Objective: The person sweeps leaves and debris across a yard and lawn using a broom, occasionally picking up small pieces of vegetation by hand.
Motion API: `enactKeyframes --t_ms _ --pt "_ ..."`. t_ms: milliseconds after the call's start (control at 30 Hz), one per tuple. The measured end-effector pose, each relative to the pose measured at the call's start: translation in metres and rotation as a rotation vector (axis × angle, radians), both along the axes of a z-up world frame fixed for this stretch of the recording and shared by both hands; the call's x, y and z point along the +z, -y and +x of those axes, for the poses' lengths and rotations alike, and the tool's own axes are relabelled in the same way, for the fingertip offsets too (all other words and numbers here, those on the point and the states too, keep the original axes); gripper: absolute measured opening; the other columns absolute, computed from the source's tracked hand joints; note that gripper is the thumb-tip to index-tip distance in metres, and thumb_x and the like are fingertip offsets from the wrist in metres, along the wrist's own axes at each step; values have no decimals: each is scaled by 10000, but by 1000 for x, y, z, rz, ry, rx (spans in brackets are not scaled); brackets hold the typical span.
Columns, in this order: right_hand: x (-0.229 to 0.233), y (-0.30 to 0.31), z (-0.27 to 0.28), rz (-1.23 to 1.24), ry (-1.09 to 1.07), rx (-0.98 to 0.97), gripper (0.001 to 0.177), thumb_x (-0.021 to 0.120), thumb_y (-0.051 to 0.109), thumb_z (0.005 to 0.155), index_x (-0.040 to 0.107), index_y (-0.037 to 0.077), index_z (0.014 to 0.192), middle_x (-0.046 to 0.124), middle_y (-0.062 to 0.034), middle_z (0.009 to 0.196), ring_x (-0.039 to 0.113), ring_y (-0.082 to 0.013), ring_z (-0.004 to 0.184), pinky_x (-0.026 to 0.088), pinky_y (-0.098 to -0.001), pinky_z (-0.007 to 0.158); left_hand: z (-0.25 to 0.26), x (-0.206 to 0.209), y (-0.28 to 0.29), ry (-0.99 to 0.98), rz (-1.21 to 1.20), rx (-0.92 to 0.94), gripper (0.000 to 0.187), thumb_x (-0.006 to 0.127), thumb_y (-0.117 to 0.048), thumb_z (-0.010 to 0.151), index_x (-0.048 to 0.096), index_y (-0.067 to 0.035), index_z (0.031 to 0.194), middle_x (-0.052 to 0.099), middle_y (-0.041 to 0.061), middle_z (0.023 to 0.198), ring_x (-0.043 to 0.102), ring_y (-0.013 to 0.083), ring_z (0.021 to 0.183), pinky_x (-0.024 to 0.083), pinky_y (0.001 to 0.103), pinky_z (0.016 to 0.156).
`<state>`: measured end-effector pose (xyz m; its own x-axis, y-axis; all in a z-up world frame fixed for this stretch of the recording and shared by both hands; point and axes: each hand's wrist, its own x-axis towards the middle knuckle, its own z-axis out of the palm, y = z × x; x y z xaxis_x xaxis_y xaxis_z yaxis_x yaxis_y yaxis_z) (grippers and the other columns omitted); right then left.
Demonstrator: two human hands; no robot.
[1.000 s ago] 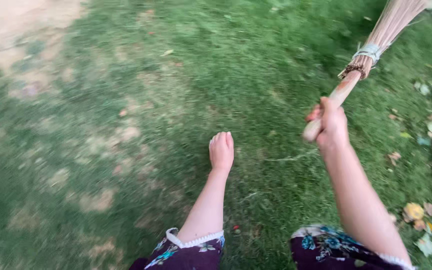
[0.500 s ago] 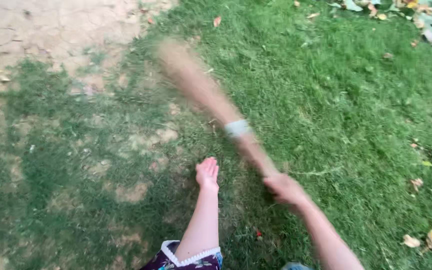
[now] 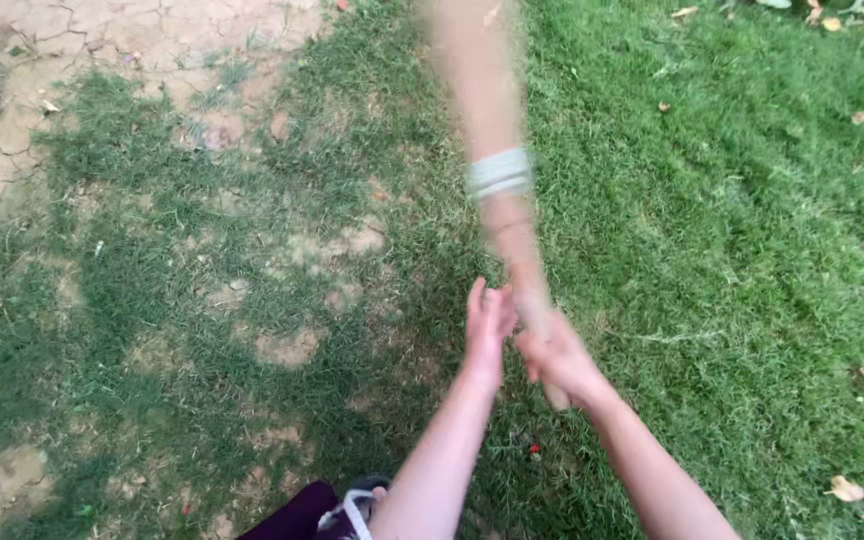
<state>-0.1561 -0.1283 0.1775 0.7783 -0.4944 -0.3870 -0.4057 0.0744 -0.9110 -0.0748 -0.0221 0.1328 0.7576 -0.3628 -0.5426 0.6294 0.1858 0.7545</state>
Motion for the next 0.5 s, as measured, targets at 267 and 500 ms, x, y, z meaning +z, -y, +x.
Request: enactKeyframes --t_ms 267,500 --pt "14 15 -49 208 -274 133 625 578 301 926 343 153 1486 681 0 915 537 -107 664 489 -266 556 -110 -75 65 -53 257 -254 333 610 -154 911 586 3 1205 697 206 1056 705 244 848 604 344 677" --pt "-13 -45 -33 227 216 -414 428 509 129 972 404 62 1381 601 -43 1043 627 -128 851 566 -281 656 -7 16 72 327 87 -919 346 729 -234 867 613 -29 1119 711 80 948 698 195 902 587 344 808"
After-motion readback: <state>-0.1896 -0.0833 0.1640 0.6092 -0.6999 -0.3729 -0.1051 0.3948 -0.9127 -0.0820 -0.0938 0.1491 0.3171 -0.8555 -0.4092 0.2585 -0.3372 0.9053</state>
